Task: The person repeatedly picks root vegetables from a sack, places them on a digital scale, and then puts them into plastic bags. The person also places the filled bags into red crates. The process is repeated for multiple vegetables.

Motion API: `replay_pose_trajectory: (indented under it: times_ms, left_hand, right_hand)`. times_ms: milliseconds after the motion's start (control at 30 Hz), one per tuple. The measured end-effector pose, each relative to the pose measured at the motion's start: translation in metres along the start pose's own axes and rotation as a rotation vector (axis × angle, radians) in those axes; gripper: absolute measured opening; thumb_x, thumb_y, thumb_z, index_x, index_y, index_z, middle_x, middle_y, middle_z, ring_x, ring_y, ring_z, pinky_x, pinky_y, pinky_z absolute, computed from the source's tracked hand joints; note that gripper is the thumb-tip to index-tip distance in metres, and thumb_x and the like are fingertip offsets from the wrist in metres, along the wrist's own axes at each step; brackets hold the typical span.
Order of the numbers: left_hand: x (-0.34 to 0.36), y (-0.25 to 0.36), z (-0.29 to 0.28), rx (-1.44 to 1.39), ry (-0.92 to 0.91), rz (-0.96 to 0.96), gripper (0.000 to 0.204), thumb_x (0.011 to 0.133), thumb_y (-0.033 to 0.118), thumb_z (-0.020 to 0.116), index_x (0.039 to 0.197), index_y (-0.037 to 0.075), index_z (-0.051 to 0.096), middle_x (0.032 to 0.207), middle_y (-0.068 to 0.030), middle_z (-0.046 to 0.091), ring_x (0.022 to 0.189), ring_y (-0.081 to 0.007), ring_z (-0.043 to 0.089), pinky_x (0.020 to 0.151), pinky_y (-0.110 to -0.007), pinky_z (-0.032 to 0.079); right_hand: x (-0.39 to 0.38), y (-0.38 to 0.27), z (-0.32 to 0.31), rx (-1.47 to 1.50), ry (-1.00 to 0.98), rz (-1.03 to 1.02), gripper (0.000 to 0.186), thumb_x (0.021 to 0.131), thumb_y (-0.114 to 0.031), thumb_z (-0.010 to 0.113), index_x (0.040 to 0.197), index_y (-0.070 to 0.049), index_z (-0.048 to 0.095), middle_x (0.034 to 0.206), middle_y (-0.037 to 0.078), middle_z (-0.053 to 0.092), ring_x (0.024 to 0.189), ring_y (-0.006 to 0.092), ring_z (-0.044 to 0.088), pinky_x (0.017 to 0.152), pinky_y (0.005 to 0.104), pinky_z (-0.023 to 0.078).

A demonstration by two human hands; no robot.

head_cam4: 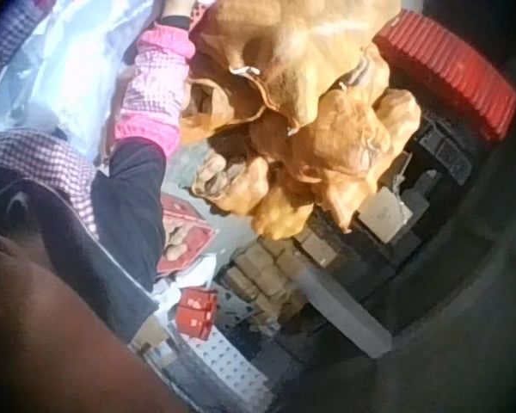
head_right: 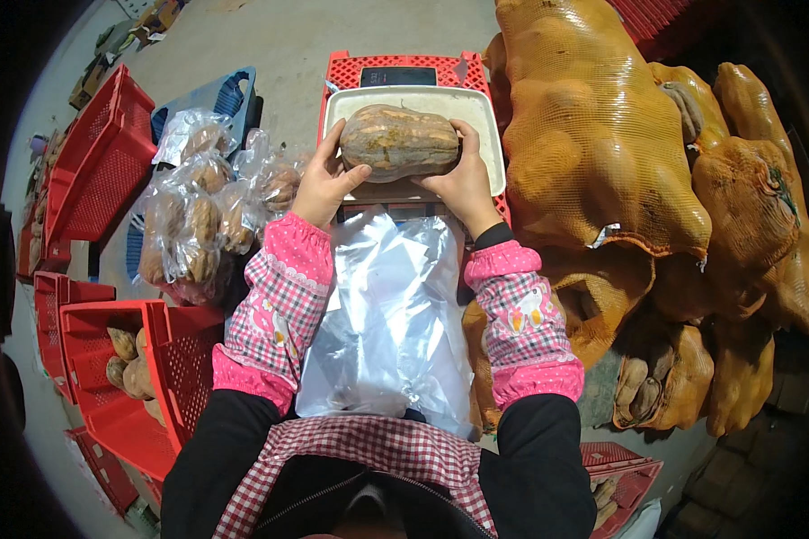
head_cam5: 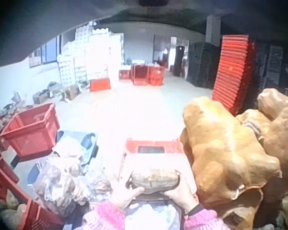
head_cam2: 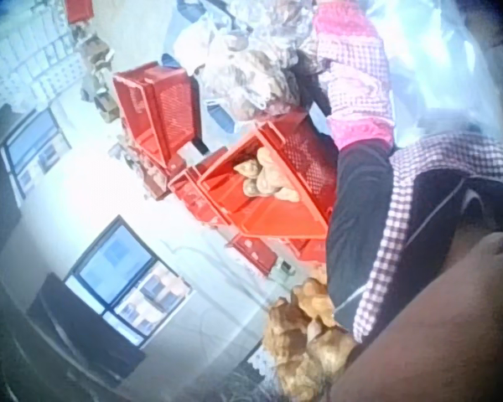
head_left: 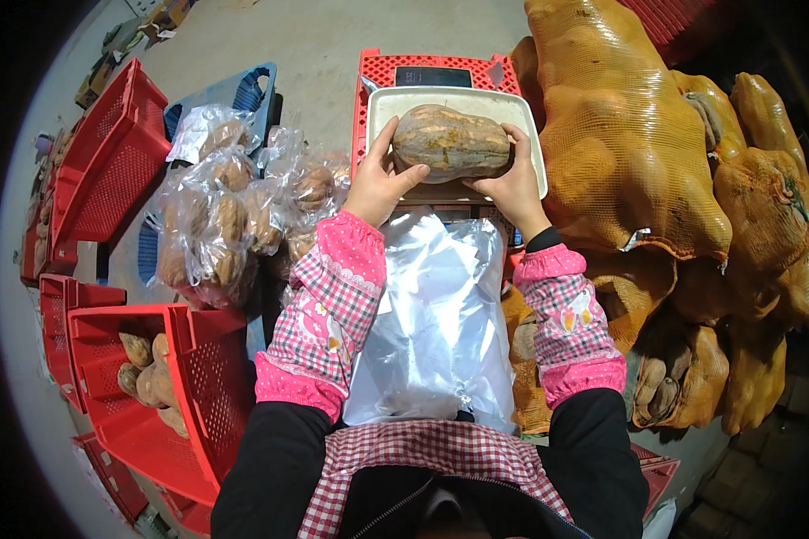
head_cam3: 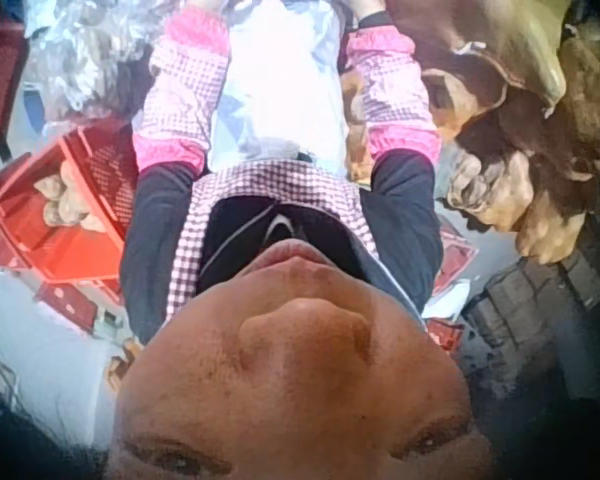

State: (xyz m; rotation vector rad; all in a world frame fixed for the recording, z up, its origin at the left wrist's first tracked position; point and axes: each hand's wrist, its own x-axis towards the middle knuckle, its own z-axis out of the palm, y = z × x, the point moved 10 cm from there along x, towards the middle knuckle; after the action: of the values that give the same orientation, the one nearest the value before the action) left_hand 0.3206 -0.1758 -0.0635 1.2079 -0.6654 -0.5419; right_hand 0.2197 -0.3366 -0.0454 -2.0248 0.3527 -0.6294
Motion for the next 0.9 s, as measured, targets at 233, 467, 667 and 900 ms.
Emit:
replay_pose_trajectory:
  times_ms: [233, 467, 667, 900]
  left_hand:
    - [-0.002, -0.010, -0.006, -0.095, 0.074, -0.073, 0.078, 0.081, 0.002, 0.066, 0.142, -0.005, 0.017, 0.135, -0.0198, 0.039, 0.123, -0.0237, 0.042, 0.103, -0.031, 0.034]
    - [-0.070, 0.059, -0.099, 0.016, 0.580, 0.007, 0.032, 0.088, 0.009, 0.057, 0.117, -0.002, 0.050, 0.111, -0.0095, 0.057, 0.103, -0.0157, 0.055, 0.085, -0.028, 0.046]
    - [-0.147, 0.041, 0.018, 1.189, -0.063, 0.077, 0.043, 0.078, 0.020, 0.066, 0.116, 0.001, 0.055, 0.119, -0.0172, 0.055, 0.114, -0.0355, 0.048, 0.099, -0.047, 0.036]
    - [-0.236, 0.043, 0.065, 1.234, -0.330, 0.328, 0.020, 0.072, 0.018, 0.067, 0.088, 0.008, 0.064, 0.115, -0.0072, 0.058, 0.114, -0.0299, 0.049, 0.100, -0.049, 0.033]
  right_hand:
    - [-0.002, 0.008, 0.000, -0.166, -0.008, -0.035, 0.087, 0.061, -0.009, 0.082, 0.132, -0.002, 0.033, 0.123, 0.017, 0.048, 0.113, 0.0261, 0.050, 0.095, 0.0334, 0.042]
    - [-0.092, -0.026, -0.023, -0.032, -0.022, 0.216, 0.052, 0.074, -0.005, 0.069, 0.121, 0.002, 0.048, 0.118, 0.016, 0.054, 0.112, 0.0238, 0.051, 0.092, 0.0344, 0.044]
    - [-0.206, -0.123, 0.057, -0.478, -0.412, -0.205, 0.052, 0.068, -0.017, 0.073, 0.114, -0.004, 0.054, 0.102, 0.012, 0.059, 0.105, 0.0298, 0.053, 0.096, 0.0410, 0.037]
    - [-0.258, -0.130, 0.063, -0.538, -0.501, -0.326, 0.026, 0.069, -0.010, 0.059, 0.095, -0.007, 0.062, 0.078, 0.002, 0.052, 0.082, 0.0213, 0.051, 0.076, 0.0362, 0.038]
